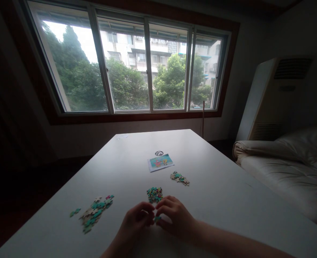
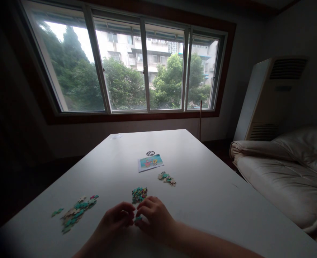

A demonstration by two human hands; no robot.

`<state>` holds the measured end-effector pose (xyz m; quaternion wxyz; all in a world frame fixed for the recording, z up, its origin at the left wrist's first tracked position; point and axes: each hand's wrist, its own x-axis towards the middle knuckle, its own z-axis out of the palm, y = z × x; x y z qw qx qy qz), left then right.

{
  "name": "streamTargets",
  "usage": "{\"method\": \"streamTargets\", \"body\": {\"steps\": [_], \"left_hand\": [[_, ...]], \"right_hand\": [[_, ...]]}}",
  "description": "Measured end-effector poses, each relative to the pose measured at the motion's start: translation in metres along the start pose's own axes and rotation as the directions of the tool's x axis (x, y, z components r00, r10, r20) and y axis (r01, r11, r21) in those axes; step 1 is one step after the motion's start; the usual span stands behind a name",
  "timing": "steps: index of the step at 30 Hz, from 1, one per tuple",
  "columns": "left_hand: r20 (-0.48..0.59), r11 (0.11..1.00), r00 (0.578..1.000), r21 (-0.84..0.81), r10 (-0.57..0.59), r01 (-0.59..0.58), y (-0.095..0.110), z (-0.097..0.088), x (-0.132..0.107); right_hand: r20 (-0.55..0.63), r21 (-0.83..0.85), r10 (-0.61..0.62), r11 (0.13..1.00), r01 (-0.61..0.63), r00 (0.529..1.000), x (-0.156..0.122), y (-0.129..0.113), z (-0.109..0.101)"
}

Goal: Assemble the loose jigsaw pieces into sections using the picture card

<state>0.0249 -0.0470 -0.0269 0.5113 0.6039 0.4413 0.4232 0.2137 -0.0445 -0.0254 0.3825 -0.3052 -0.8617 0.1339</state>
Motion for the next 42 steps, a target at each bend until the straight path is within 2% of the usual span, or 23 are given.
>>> {"method": "streamTargets", "body": {"steps": [5, 11, 16, 22, 27, 33, 38, 42], "left_hand": [[-0.008, 0.992, 0.997, 0.106, 0.074, -0.073, -0.002, -0.001, -0.001], [0.004, 0.978, 0.996, 0.190, 0.086, -0.085, 0.001, -0.001, -0.002], [0.014, 0.968, 0.995, 0.233, 0.094, -0.095, 0.005, 0.000, -0.001], [-0.003, 0.967, 0.997, 0.245, 0.076, -0.073, 0.012, 0.005, -0.003], [0.017, 0.949, 0.994, 0.296, 0.106, -0.107, 0.008, 0.008, -0.006], [0.041, 0.918, 0.993, 0.380, 0.111, -0.119, 0.006, 0.007, -0.006], [0.074, 0.923, 0.991, 0.364, 0.107, -0.127, 0.004, 0.006, -0.005], [0.084, 0.927, 0.989, 0.347, 0.118, -0.140, 0.003, 0.006, -0.006]], "right_hand": [[0.031, -0.071, 0.020, 0.997, -0.018, 0.999, 0.000, 0.004, 0.004], [0.067, -0.132, 0.020, 0.991, -0.011, 0.998, 0.000, 0.006, 0.007], [0.122, -0.173, 0.075, 0.983, -0.053, 0.990, 0.004, 0.002, 0.005], [0.131, -0.058, 0.150, 0.988, -0.144, 0.980, 0.005, 0.000, 0.001], [0.113, 0.036, 0.211, 0.976, -0.216, 0.971, 0.001, 0.003, 0.001], [0.087, 0.099, 0.185, 0.976, -0.194, 0.979, -0.002, 0.008, 0.006], [0.105, 0.112, 0.167, 0.978, -0.178, 0.980, 0.002, -0.001, 0.000], [0.107, 0.192, 0.129, 0.970, -0.148, 0.986, 0.002, -0.003, -0.002]]}}
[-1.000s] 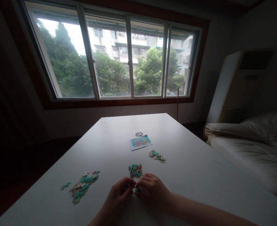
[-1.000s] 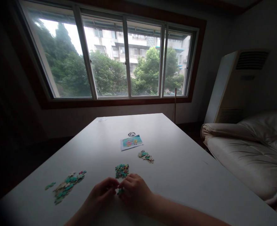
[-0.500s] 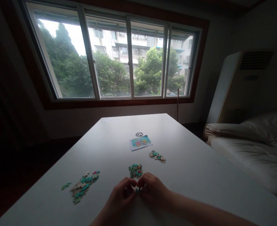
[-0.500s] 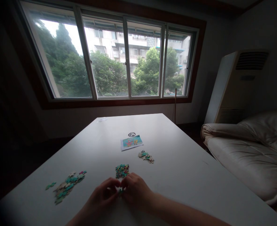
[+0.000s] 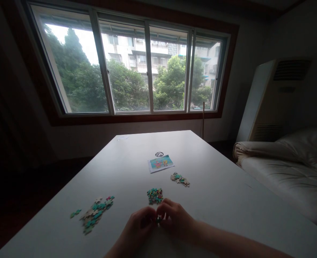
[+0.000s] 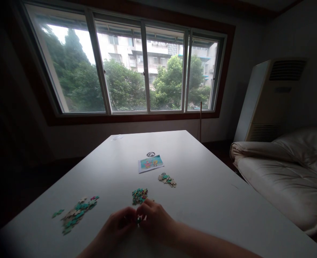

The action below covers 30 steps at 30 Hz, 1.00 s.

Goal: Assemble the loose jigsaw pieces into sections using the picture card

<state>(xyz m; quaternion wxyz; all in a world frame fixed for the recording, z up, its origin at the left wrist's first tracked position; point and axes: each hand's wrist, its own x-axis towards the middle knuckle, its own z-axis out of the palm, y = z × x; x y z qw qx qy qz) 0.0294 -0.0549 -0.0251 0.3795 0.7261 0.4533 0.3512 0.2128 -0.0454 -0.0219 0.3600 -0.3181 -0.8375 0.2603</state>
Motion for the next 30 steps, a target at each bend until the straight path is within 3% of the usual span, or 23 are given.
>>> {"method": "streamTargets", "body": {"steps": [4, 10, 15, 30], "left_hand": [[-0.012, 0.998, 1.000, -0.057, -0.014, 0.013, 0.000, -0.001, 0.001], [-0.027, 0.977, 0.997, -0.206, -0.068, 0.061, -0.004, -0.006, 0.006], [-0.022, 0.959, 0.997, -0.274, -0.076, 0.067, -0.006, -0.009, 0.008], [-0.006, 0.963, 0.996, -0.256, -0.091, 0.086, -0.004, -0.009, 0.008]], "right_hand": [[-0.027, 0.025, 0.062, 0.998, -0.061, 0.998, -0.002, 0.006, 0.004], [-0.049, -0.085, 0.127, 0.988, -0.131, 0.991, -0.003, 0.008, 0.004], [-0.051, -0.158, 0.094, 0.982, -0.101, 0.994, -0.001, 0.004, 0.000], [-0.078, -0.227, 0.025, 0.973, -0.042, 0.997, -0.003, -0.003, -0.001]]}}
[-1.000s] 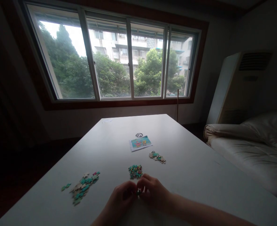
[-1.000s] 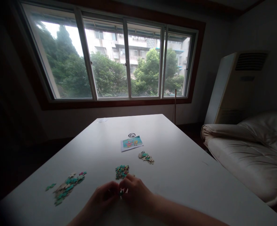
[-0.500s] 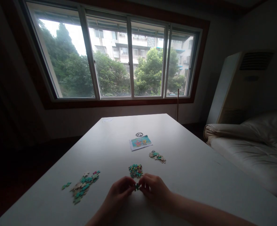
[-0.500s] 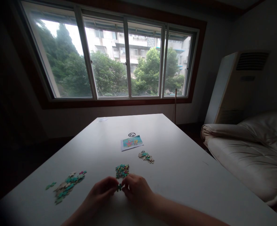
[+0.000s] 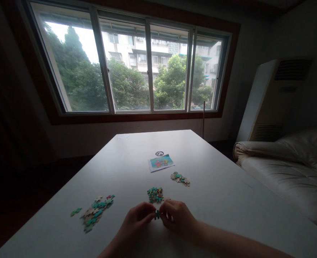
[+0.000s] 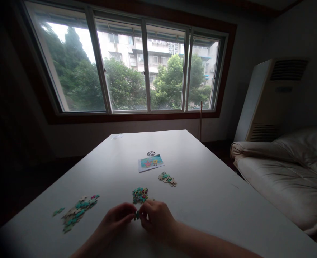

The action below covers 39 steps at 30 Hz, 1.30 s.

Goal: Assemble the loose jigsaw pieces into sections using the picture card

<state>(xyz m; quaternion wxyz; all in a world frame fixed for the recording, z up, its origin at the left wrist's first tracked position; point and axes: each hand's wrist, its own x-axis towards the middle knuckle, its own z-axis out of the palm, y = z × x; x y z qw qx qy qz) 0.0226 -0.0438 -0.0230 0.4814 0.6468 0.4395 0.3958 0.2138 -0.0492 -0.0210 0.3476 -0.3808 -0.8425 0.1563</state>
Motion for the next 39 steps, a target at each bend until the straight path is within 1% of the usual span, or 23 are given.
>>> {"method": "streamTargets", "body": {"steps": [5, 13, 21, 24, 30, 34, 39], "left_hand": [[-0.036, 1.000, 0.999, 0.012, 0.012, -0.012, -0.003, -0.001, -0.001], [-0.030, 1.000, 0.999, 0.010, 0.011, -0.011, 0.000, 0.000, -0.001], [-0.033, 1.000, 0.999, 0.008, -0.015, 0.015, 0.000, 0.002, -0.001], [-0.027, 1.000, 0.999, -0.009, -0.022, 0.022, 0.002, 0.002, -0.001], [-0.047, 0.999, 0.998, 0.012, -0.032, 0.032, 0.006, 0.002, -0.003], [-0.045, 1.000, 0.999, 0.015, -0.016, 0.017, 0.003, 0.002, -0.003], [-0.053, 0.997, 0.998, 0.076, 0.033, -0.029, -0.004, 0.002, -0.003]], "right_hand": [[-0.037, -0.004, 0.008, 1.000, -0.008, 0.999, -0.001, 0.001, 0.000], [-0.080, 0.048, 0.060, 0.997, -0.057, 0.995, 0.001, -0.001, -0.001], [-0.061, 0.056, 0.087, 0.995, -0.084, 0.994, -0.001, 0.001, 0.001], [-0.053, 0.055, 0.084, 0.995, -0.081, 0.995, 0.000, 0.002, 0.001], [-0.056, 0.041, 0.079, 0.996, -0.077, 0.995, -0.001, 0.003, 0.002], [-0.048, 0.040, 0.082, 0.996, -0.080, 0.995, -0.001, 0.004, 0.002], [-0.037, 0.031, 0.085, 0.996, -0.084, 0.996, -0.002, 0.005, 0.004]]}}
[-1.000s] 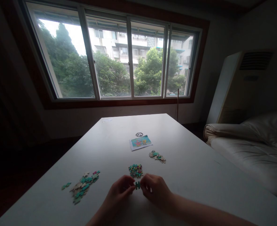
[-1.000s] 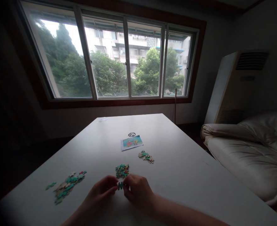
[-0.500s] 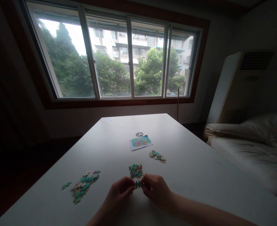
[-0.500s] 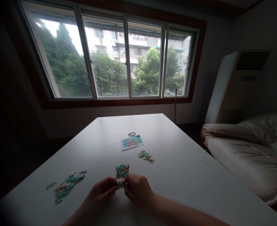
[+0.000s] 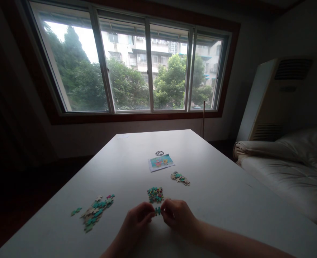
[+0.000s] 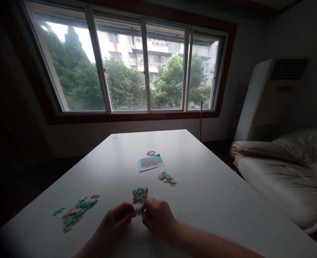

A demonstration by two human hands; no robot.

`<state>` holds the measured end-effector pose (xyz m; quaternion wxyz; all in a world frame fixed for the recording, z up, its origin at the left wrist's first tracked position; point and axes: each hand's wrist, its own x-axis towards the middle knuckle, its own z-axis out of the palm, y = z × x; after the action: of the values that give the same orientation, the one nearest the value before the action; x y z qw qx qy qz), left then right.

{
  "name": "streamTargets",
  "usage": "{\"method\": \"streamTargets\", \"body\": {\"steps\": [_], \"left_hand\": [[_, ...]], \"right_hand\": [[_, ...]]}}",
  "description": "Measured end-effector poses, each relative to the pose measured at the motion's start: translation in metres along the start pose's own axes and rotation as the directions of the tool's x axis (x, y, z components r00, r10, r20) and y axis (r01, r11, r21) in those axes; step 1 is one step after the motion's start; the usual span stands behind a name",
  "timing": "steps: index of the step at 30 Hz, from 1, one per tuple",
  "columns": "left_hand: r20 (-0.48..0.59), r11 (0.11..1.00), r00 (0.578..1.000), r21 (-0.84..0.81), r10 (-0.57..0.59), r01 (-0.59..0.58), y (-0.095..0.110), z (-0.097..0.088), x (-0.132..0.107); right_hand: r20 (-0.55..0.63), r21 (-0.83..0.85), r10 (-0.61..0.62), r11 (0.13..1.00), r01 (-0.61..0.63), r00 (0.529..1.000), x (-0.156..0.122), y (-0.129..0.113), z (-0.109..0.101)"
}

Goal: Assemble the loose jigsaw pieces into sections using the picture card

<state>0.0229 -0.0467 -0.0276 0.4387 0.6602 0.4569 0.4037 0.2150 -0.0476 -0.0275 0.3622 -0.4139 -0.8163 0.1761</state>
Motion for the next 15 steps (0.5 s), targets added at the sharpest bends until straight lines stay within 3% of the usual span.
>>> {"method": "streamTargets", "body": {"steps": [15], "left_hand": [[0.011, 0.998, 0.999, 0.053, 0.034, -0.034, 0.0010, 0.0000, -0.0015]], "right_hand": [[0.006, -0.003, -0.018, 1.000, 0.018, 1.000, 0.0009, -0.0017, -0.0021]]}}
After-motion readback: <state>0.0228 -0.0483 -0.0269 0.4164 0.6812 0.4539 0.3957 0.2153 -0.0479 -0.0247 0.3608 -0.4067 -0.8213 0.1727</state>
